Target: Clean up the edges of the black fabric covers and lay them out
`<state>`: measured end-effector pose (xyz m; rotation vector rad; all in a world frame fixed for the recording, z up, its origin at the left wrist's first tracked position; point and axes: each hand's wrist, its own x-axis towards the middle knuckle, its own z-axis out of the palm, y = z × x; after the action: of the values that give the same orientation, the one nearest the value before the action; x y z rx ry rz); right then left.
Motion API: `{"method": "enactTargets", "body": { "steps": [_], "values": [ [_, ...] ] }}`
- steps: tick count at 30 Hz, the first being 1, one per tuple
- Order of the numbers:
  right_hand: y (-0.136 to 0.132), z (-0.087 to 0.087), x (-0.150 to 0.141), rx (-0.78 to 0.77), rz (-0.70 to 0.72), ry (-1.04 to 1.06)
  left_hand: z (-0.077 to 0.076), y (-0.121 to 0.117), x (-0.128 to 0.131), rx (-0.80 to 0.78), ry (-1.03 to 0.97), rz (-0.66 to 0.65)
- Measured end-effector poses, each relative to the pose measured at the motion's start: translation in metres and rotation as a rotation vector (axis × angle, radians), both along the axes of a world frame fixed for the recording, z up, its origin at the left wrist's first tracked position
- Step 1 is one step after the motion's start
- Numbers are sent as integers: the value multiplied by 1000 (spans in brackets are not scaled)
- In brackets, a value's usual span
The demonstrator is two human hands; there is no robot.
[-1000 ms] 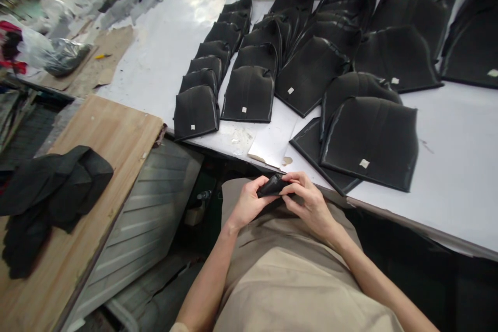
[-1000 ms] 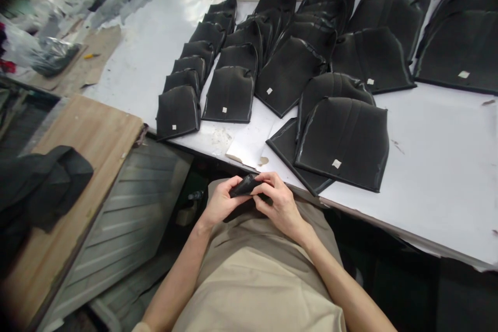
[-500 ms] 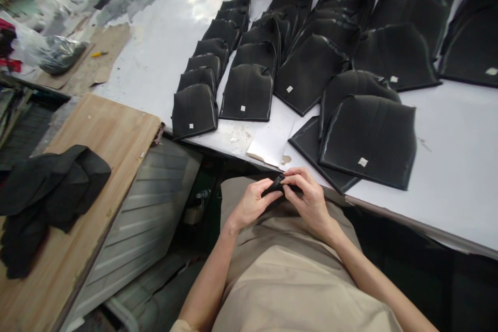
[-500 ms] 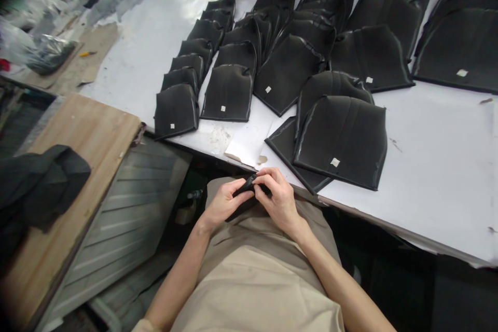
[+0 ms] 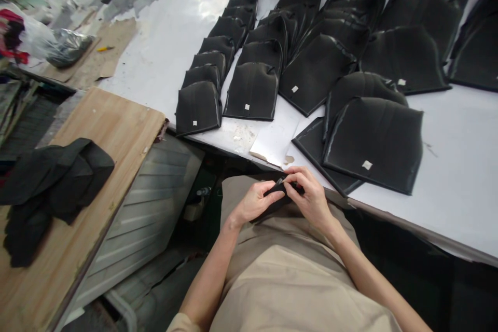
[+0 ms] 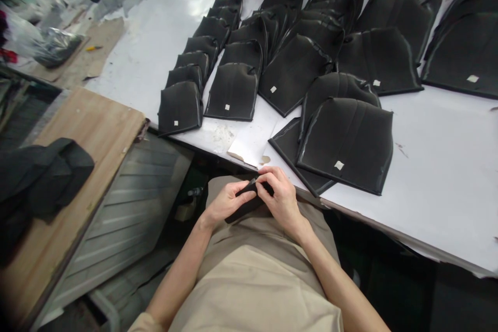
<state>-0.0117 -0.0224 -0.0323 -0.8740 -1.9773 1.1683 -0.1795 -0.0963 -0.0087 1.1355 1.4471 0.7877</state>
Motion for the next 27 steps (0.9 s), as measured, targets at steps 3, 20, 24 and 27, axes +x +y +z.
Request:
{"method": "enactTargets", "body": {
  "steps": [3,20,24,27],
  "values": [
    [1,1,2,38,45,8,-2,1,-2,12,25,-53],
    [-3,0,1,-33,91,-4,-7,0,-3,-21,-46,-9],
    [0,3,3,-78,115,19,-7,-2,-3,-10,-93,17],
    [0,4,4,-112,109,32,-7,-3,-2,-48,-125,29]
  ]
}}
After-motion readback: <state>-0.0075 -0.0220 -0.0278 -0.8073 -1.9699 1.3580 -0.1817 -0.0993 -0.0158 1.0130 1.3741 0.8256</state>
